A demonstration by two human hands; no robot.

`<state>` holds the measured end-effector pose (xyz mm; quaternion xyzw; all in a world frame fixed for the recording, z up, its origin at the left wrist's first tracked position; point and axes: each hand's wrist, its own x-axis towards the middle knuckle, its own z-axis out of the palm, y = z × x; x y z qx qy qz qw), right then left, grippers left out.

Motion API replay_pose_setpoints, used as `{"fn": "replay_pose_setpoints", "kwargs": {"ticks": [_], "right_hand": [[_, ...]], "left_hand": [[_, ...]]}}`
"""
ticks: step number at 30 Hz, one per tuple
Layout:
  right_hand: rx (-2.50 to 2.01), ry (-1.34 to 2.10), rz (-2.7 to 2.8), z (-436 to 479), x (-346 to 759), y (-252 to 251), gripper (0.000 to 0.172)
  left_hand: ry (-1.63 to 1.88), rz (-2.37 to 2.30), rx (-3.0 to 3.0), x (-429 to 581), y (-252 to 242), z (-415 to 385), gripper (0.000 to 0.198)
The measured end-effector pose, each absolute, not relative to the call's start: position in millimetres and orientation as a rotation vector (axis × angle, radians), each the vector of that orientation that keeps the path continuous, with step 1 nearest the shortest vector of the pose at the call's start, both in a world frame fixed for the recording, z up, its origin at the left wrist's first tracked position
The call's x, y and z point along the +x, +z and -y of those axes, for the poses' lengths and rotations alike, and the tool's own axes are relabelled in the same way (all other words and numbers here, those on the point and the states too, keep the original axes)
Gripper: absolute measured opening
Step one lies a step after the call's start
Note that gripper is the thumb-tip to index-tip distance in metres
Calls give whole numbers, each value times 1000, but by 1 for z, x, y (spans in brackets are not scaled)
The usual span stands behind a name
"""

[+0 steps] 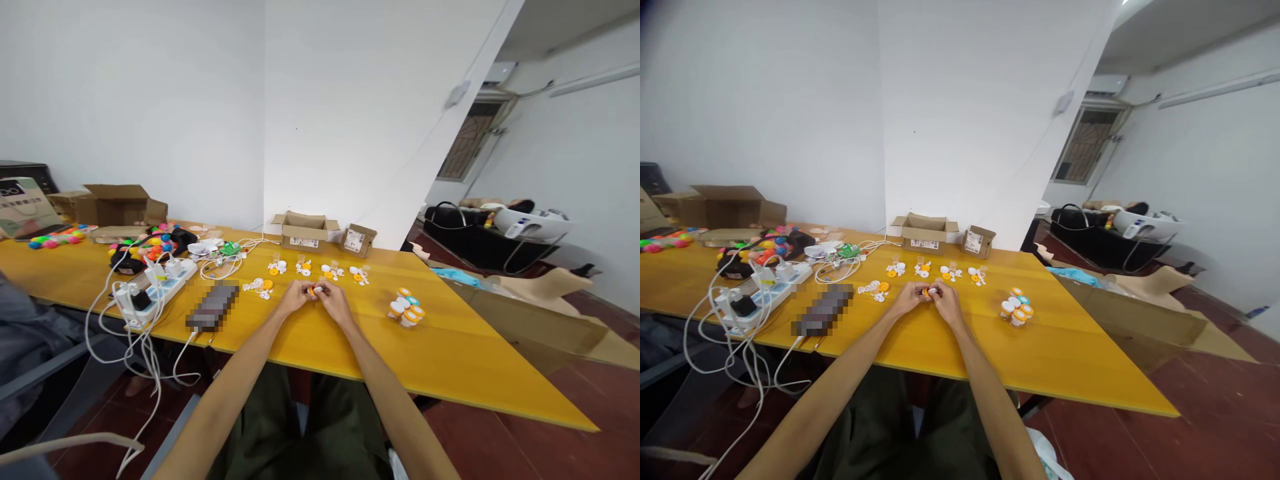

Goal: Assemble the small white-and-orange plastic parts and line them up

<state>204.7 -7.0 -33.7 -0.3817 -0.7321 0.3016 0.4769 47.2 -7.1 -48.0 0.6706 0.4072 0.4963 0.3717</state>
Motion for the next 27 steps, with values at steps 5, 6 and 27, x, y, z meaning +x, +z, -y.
{"fn": "replay_pose_setpoints", "kwargs": {"ticks": [5,6,27], "right_hand": [[-915,773,1754,5,204,-37,26],[-903,783,1744,4,204,-36,27],[-1135,461,1499,-15,218,-47,35]], "left_hand": [[1234,-1134,1788,47,-37,16,13],[1230,-1149,1794,47,-35,18,13],[1395,-1396,1799,40,-39,12,32]]}}
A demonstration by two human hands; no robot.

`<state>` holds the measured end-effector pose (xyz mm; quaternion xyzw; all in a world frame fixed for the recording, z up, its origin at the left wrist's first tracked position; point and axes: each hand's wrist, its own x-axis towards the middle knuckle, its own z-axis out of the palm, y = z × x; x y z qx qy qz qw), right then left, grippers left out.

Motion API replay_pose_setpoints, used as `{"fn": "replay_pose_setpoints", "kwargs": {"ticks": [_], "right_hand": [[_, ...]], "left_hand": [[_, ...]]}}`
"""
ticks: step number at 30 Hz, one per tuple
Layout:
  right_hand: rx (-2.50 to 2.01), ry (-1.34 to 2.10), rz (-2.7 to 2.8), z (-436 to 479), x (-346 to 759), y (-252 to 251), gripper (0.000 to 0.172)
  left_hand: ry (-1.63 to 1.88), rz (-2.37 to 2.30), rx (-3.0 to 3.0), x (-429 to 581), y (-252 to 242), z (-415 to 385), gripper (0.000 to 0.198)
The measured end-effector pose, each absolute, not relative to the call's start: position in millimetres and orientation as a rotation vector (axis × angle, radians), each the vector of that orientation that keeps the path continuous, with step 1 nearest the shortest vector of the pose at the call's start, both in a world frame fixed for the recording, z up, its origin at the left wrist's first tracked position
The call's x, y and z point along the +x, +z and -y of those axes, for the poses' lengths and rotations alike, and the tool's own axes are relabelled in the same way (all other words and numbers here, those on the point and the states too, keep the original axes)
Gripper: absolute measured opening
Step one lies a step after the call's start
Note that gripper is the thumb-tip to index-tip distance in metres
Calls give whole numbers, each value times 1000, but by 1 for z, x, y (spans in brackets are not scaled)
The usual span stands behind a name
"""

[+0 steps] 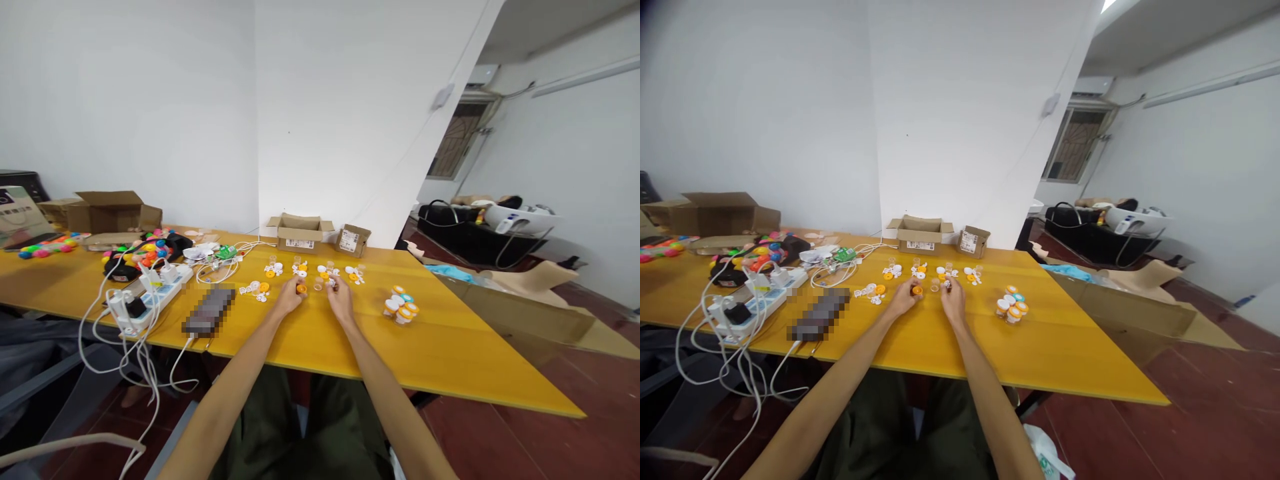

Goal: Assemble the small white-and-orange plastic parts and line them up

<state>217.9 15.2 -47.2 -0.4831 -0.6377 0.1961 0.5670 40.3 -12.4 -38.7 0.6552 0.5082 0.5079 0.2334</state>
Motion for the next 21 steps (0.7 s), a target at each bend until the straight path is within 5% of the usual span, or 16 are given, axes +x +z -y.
{"fn": "replay_pose_setpoints", "kwargs": {"ticks": [7,21], "right_hand": [[-1378,349,1752,-15,212,-47,22],[-1528,292,2002,-3,206,-34,37]], "left_hand": [[1364,-1449,1841,38,-43,9,37],[1215,-1610,1896,40,-35,17,40]]}}
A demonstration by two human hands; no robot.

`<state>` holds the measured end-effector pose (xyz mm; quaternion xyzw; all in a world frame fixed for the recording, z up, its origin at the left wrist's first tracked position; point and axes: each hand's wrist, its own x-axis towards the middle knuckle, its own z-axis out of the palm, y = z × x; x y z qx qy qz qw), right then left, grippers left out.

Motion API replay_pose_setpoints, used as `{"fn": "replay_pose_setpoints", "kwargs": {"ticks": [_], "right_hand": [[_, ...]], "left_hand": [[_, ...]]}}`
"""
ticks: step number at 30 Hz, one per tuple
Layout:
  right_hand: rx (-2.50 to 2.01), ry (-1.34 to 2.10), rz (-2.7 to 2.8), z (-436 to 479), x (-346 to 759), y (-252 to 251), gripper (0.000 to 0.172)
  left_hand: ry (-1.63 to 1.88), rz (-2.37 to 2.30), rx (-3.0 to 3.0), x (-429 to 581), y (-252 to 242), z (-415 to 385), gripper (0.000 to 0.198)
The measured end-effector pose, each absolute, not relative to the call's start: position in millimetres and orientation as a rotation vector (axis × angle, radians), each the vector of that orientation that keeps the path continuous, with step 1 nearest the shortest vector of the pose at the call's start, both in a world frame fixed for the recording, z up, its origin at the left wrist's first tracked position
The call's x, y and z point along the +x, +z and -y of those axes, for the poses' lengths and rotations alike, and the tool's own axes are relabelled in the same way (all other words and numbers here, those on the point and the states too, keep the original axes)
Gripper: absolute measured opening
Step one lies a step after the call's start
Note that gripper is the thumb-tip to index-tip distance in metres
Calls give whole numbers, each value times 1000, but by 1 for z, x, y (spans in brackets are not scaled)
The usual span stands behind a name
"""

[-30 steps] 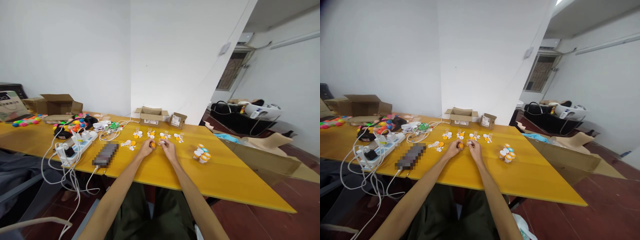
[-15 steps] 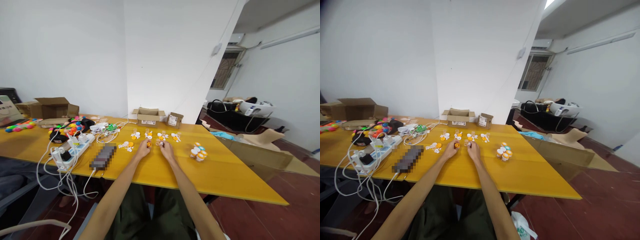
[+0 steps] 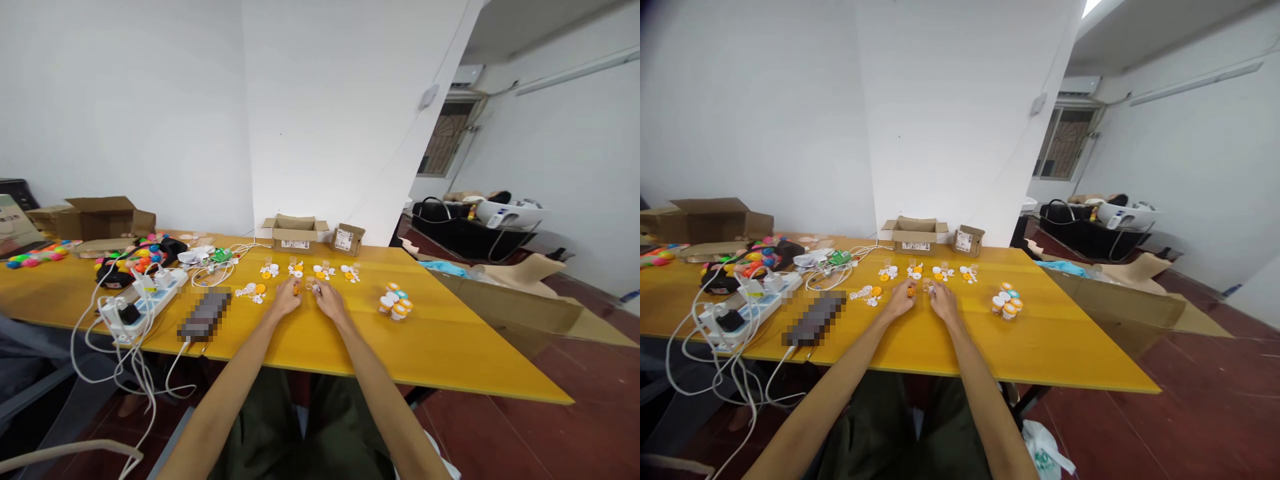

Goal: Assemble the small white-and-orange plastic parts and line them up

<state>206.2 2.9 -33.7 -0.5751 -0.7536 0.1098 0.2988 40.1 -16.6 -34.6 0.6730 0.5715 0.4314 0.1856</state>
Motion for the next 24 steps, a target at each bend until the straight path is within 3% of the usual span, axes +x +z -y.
{"fn": "replay_pose_setpoints", "kwargs": {"ticks": [11,18,24], "right_hand": [[-1138,476,1670,-9,210,-47,10],[-1010,629,1622,-6,205,-42,8],[-936,746,1691,-2,201,-42,12]], "left_hand": [[1411,-1494,1816,36,-45,7,39],[1450,-1597,1800,40,-37,13,34],[1359,-1500,2078,52,-19,30,13]]}}
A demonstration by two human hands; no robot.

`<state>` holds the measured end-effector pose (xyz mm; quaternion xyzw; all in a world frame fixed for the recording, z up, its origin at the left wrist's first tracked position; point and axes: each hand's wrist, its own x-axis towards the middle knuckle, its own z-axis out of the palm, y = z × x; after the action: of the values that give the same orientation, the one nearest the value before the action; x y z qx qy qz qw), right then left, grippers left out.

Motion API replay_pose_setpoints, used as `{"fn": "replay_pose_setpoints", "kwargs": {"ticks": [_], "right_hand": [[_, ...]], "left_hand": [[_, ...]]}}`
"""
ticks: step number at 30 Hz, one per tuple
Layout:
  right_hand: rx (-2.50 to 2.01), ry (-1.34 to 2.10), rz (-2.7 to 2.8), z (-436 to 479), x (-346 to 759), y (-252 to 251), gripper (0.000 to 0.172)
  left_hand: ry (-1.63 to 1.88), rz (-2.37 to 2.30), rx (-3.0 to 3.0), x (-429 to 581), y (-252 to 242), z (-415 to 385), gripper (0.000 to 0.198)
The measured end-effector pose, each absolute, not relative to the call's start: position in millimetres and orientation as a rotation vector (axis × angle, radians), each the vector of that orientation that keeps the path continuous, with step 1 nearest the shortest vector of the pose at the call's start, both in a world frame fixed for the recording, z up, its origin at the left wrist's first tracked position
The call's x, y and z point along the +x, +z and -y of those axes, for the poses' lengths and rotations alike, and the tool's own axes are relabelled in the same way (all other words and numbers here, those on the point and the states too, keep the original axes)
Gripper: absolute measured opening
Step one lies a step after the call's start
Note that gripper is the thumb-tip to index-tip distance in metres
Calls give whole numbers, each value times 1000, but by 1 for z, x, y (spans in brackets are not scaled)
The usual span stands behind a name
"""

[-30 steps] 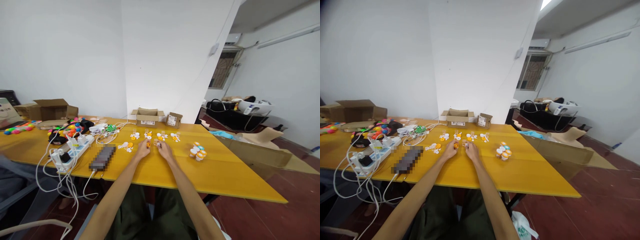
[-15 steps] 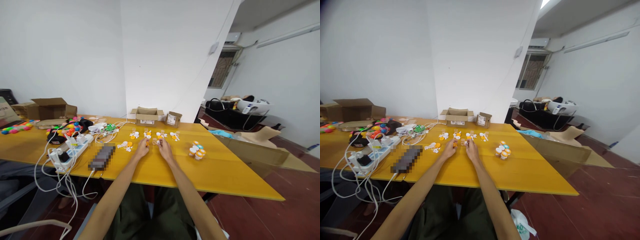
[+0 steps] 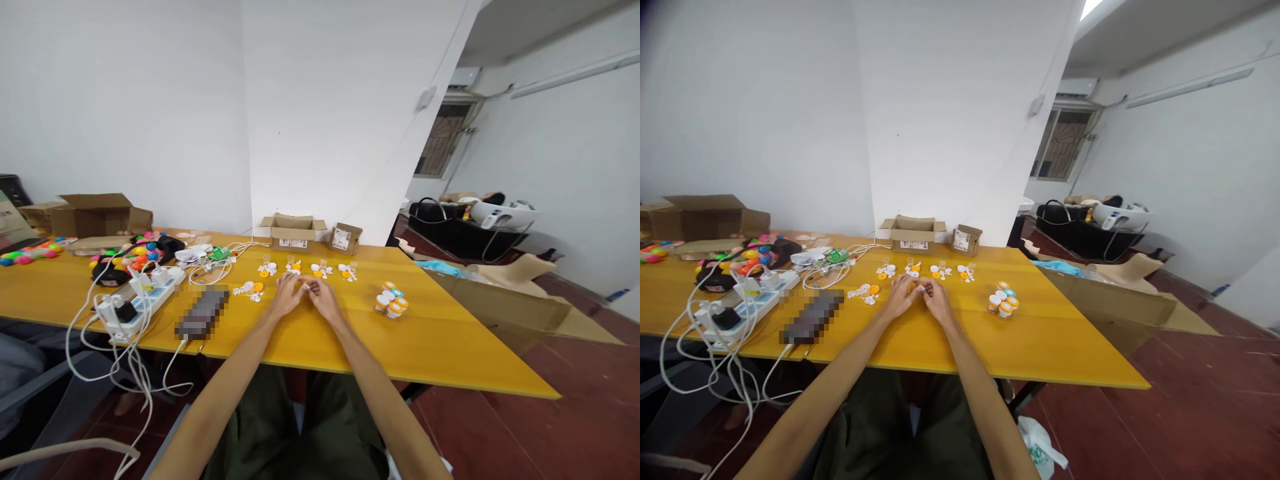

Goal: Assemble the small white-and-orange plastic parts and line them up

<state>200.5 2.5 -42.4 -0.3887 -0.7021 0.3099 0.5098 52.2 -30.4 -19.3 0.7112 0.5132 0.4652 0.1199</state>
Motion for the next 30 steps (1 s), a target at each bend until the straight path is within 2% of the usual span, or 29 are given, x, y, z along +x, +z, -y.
{"fn": "replay_pose_setpoints", "kwargs": {"ticks": [6,13,17,22,30], "right_hand": [[-887,786,1690,-1,200,-42,17],[-879,750,1645,0,197,-41,21],[-914,734,1657,2,196,-40,15],[-988,654,1652,5,198,-37,5],[-1117,485,1597,-1,203,-43,4]], "left_hand": [[1288,-1531,2080,52,-13,34,8],[1376,-1517,1985,50,-21,28,4],[1409,-1511,1947,49,-21,25,7],[1640,-1490,1732,40,-24,15,9],[1503,-1402,1687,38,-30,10,4]]}}
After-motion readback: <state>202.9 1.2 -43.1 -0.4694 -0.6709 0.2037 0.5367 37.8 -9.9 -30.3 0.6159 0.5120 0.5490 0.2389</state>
